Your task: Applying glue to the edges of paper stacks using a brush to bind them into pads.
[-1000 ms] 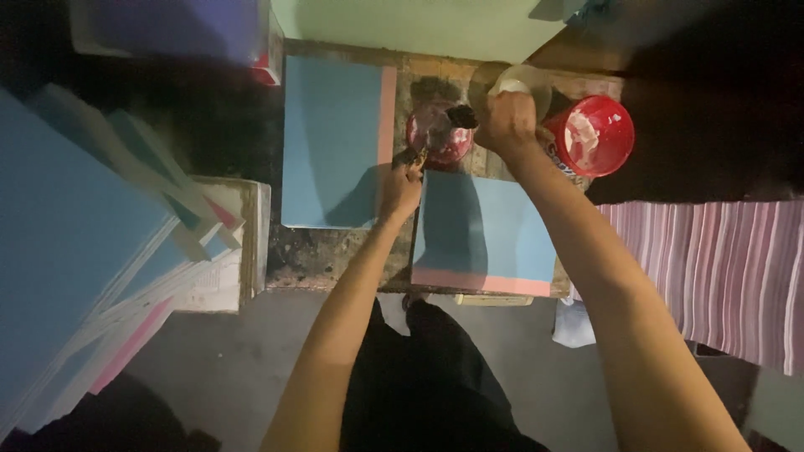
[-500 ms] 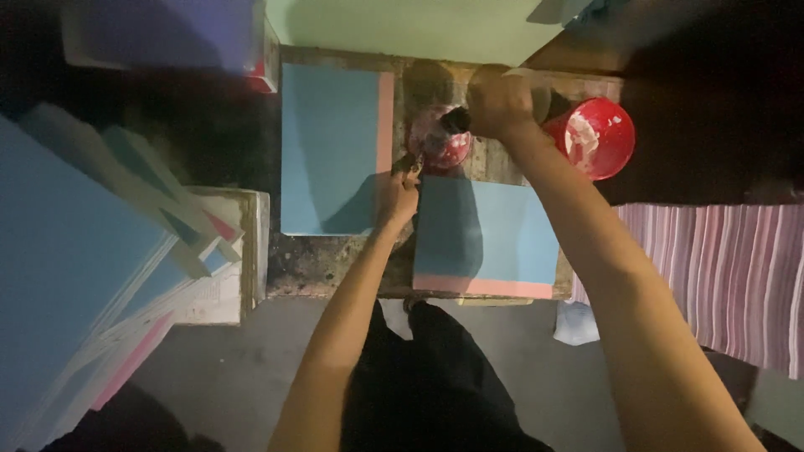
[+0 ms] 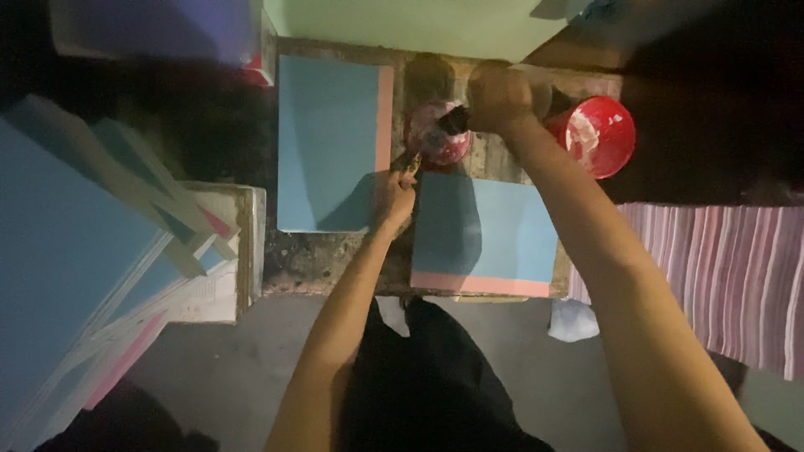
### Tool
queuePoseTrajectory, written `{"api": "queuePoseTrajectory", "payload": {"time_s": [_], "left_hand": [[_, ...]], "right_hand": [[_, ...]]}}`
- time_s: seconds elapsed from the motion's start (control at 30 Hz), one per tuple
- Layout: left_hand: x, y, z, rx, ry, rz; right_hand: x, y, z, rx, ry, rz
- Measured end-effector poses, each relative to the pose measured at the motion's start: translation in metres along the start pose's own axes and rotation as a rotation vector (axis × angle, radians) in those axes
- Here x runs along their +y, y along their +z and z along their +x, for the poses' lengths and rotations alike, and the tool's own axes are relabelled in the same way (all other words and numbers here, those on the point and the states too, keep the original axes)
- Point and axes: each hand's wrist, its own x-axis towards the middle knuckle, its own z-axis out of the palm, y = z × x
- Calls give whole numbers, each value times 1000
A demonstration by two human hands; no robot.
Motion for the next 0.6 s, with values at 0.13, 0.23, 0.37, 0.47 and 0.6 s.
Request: {"api": "queuePoseTrajectory", "payload": {"time_s": [0.13,0.23,0.37,0.47,0.6], "left_hand": [[-16,13,10,-76,-177,-86],[-1,2,9,-98,-241,-73],[-35,25,21,-77,-143,-128],[-34,28,24,-43,-156,-119],[-46,41,29,-106,-241,-185]], "right_hand": [[0,-67,-22,-223,128,77],[0,-69,-14,-274,247,283],[-5,-14,19,-218,-19,-35],[-9,0,33,-162,-37,-136],[-29,-20,31,-309,-30,-219]]}}
